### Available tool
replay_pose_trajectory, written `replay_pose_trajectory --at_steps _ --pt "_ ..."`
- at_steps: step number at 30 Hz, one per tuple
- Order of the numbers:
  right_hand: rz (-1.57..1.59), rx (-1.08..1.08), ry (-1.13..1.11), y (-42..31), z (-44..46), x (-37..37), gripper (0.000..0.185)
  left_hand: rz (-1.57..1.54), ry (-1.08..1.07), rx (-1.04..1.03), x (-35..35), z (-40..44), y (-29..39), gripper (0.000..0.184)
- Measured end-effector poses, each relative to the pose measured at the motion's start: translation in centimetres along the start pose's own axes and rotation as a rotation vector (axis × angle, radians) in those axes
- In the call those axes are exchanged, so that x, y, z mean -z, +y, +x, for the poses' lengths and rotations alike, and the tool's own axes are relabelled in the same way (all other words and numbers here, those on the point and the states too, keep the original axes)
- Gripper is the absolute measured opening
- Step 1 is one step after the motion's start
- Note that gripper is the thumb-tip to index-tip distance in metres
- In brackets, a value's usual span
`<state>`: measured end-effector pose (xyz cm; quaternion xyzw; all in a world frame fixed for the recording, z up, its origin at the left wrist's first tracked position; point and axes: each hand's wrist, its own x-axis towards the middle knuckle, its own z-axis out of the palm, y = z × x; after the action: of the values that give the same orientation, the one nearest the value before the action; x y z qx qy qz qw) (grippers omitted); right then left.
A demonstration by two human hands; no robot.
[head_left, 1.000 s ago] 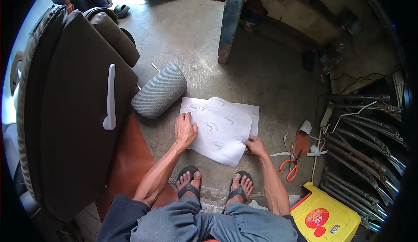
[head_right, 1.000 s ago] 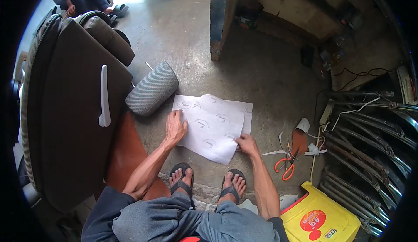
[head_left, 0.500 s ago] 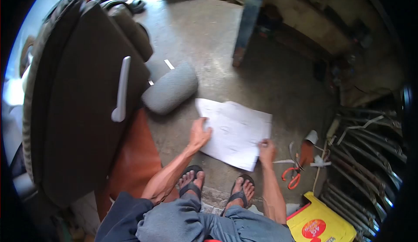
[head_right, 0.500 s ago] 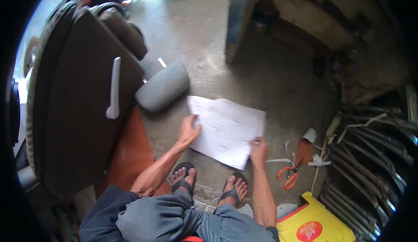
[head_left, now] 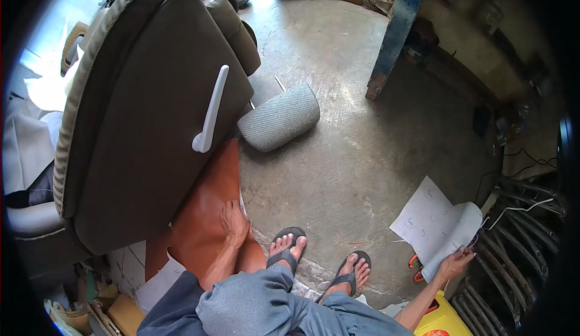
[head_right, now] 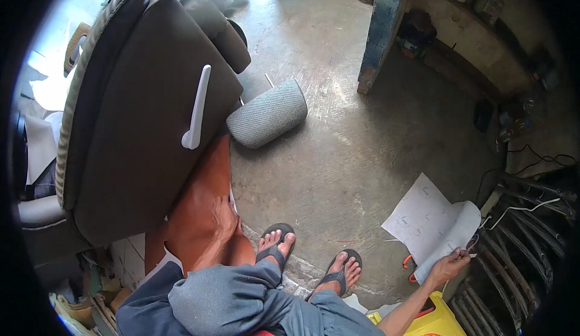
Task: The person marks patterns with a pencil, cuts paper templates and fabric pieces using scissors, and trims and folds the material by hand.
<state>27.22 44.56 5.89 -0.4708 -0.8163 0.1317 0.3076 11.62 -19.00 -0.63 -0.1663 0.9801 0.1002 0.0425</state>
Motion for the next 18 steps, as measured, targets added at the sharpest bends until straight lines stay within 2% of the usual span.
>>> replay_pose_trajectory --at_steps 2,5,7,9,11,14,16,18 --pt "0.097 -0.059 -0.007 -3.5 -0.6 0.1 0.030 -0.001 -0.019 -0.005 0.4 0.5 -0.4 0.038" --pt "0.182 0.009 0.021 -4.7 -0.8 0.8 0.029 0.006 -0.048 0.063 0.9 1.2 0.4 0.034" --pt "0.219 -0.010 -0.058 -5.5 -0.1 1.9 0.031 0.003 -0.074 0.113 0.9 1.4 1.3 0.031" --pt "0.297 -0.030 -0.070 -5.2 0.2 2.9 0.031 0.038 -0.051 -0.021 1.4 0.9 1.5 0.027" --pt "0.450 -0.061 -0.083 -5.3 0.5 3.9 0.031 0.005 -0.053 -0.060 -0.1 1.6 0.0 0.028" --pt "0.496 -0.106 -0.107 -4.6 0.9 5.3 0.031 -0.035 -0.094 -0.108 -1.0 2.8 -0.7 0.026" --pt "0.545 -0.134 -0.089 -6.1 0.7 6.0 0.030 -0.186 -0.185 -0.061 1.0 2.5 2.1 0.024" --pt "0.555 -0.128 -0.079 -6.8 0.5 6.3 0.029 -0.213 -0.191 -0.196 2.9 1.8 7.1 0.026"
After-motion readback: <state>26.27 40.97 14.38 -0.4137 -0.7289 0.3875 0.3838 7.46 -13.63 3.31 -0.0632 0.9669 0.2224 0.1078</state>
